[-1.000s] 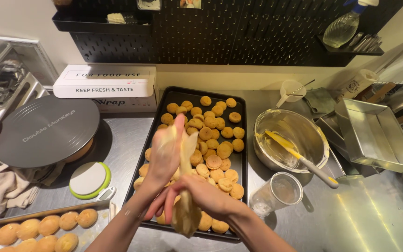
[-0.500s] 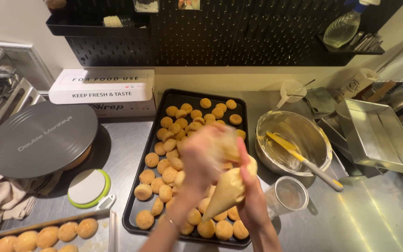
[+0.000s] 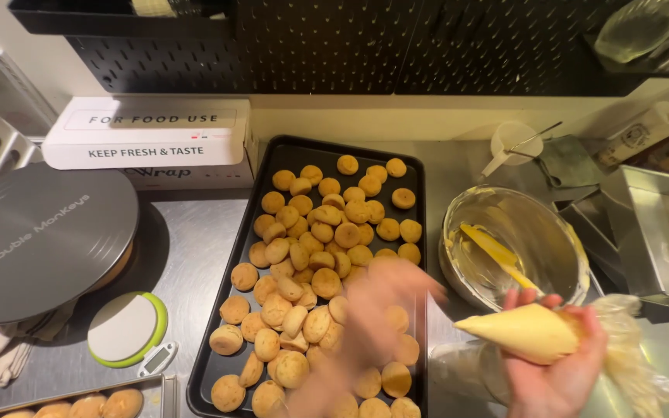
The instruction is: Filling cream puffs with cream using a piping bag and refilling the bag from a bowl using a spatula
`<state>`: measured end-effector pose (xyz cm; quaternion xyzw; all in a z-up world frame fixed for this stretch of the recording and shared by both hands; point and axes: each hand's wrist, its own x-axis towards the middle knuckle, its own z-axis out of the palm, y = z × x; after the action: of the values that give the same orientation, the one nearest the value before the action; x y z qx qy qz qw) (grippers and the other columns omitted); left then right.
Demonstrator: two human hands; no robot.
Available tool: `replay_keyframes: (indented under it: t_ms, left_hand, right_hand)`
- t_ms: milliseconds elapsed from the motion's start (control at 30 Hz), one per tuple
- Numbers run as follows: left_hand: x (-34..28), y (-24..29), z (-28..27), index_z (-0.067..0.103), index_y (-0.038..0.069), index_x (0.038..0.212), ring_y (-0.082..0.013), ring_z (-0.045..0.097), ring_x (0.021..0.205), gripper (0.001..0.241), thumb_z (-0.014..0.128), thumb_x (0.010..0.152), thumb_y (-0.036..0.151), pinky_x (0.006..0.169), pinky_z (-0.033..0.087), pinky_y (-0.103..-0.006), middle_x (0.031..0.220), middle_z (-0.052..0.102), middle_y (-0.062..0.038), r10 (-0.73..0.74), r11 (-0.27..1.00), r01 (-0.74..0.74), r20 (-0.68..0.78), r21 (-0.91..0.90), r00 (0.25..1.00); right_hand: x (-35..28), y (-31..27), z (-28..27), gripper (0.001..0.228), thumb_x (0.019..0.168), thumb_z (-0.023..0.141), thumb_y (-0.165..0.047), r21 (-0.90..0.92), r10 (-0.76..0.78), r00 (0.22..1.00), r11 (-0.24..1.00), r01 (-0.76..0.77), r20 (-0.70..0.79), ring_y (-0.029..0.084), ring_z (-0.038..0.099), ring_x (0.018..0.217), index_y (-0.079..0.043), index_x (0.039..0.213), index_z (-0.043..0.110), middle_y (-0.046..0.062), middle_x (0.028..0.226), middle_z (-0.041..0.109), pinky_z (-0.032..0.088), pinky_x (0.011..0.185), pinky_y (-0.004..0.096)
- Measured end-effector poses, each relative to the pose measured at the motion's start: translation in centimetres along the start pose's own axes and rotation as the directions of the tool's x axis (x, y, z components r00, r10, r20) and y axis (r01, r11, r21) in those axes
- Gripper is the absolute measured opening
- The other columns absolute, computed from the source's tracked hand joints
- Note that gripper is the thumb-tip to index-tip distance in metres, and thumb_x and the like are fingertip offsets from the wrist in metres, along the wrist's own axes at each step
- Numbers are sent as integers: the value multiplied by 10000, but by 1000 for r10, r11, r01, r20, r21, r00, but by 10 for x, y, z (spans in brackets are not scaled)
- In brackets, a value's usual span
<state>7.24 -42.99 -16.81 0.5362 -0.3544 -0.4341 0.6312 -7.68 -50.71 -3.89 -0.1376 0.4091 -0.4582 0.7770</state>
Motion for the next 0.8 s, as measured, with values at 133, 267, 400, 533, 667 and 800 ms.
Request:
replay_keyframes:
  t_ms: [133, 267, 400, 533, 667, 800]
  left_hand:
    - [-55, 15, -168, 687, 52, 1429, -232, 541, 1037, 463, 509, 1203, 414, 897, 411, -391, 1194, 663, -74, 152, 558, 302, -452, 773, 879]
    - [-81, -59, -191, 620, 93, 1626, -388, 358, 1721, 835, 323, 1175, 729, 1441, 113, -637, 1800, 484, -208, 95, -23, 176, -173, 984, 980]
    - [-123, -47, -166, 722, 83, 1442, -382, 698, 1423, 721, 720, 1050, 688, 1358, 360, -669, 1538, 732, -237, 281, 8, 174, -170, 985, 945]
    - [-163, -24, -144, 608, 104, 1550, -324, 678, 1382, 757, 869, 1002, 556, 1380, 322, -608, 1434, 733, -135, 138, 179, 197, -223, 964, 965]
    - [-190, -15, -132, 689, 162, 1497, -319, 526, 1599, 606, 609, 1105, 617, 1334, 393, -574, 1708, 602, -129, 61, 474, 291, -360, 831, 931]
    - [-193, -19, -134, 595, 136, 1495, -268, 722, 1358, 562, 818, 1051, 400, 1187, 534, -480, 1435, 775, -70, 142, 664, 268, -470, 698, 871]
  right_hand:
    - [20, -7, -8, 240, 996, 805, -445, 14, -45, 999, 999, 45, 10, 181, 790, 1080, -289, 853, 691, -93, 1021, 772, 686, 1211, 474]
    - [15, 1, 3, 203, 988, 816, -420, 23, -34, 999, 999, 34, 3, 164, 778, 1106, -303, 866, 703, -112, 1022, 765, 680, 1194, 429]
    - [16, 4, -6, 203, 992, 812, -433, -22, -31, 998, 999, 32, 53, 170, 765, 1068, -299, 874, 717, -98, 993, 770, 658, 1194, 423]
    - [16, -1, -14, 197, 978, 844, -433, -38, -62, 990, 997, 67, 124, 169, 754, 1116, -298, 889, 732, -108, 998, 756, 635, 1191, 419]
    - [16, -6, -17, 211, 991, 850, -439, -60, -117, 978, 990, 129, 171, 177, 721, 1083, -299, 890, 728, -106, 999, 756, 623, 1200, 424]
    - [15, -4, -12, 211, 949, 867, -417, -49, -149, 976, 986, 159, 158, 194, 723, 1049, -281, 866, 730, -89, 973, 752, 630, 1207, 428]
